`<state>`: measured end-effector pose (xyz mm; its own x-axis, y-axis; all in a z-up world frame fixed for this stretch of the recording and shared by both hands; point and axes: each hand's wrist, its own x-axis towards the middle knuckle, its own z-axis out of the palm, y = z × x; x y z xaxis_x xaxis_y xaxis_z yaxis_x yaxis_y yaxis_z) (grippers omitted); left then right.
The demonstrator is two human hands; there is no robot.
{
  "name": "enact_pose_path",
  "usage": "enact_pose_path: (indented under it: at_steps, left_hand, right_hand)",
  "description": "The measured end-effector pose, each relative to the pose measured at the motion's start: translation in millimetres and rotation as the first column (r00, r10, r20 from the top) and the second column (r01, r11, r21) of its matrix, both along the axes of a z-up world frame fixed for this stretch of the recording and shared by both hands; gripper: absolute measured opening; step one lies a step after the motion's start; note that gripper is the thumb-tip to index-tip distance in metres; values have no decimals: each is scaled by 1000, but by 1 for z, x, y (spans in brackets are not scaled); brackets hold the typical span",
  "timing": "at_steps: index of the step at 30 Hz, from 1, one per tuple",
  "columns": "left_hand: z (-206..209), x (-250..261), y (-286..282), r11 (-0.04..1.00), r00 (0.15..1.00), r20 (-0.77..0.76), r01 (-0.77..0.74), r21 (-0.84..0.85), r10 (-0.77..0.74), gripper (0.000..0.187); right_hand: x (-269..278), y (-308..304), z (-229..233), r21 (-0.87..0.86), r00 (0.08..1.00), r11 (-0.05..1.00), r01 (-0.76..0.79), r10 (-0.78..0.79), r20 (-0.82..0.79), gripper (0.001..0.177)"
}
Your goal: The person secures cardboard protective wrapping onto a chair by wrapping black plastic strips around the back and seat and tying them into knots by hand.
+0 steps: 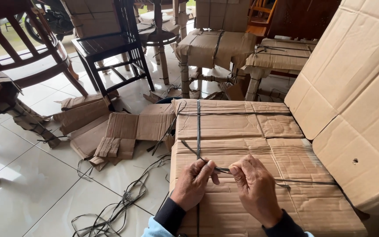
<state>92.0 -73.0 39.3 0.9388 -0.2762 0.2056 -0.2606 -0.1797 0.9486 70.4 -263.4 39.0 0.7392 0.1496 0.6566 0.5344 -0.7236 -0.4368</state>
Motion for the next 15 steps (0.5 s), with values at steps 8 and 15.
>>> enact_pose_path:
  at_steps: [8, 15]
  left_hand:
    - [-32, 9, 14, 894, 938, 173, -340, 291, 300, 35]
    - [-27, -6, 35, 788, 915, 347, -365, 496, 206, 27]
  right_hand:
    - [-4, -1, -13, 130, 997, 991, -38, 28, 71, 27]
    - [6, -14, -24, 411, 969, 910, -60, 151, -194, 30]
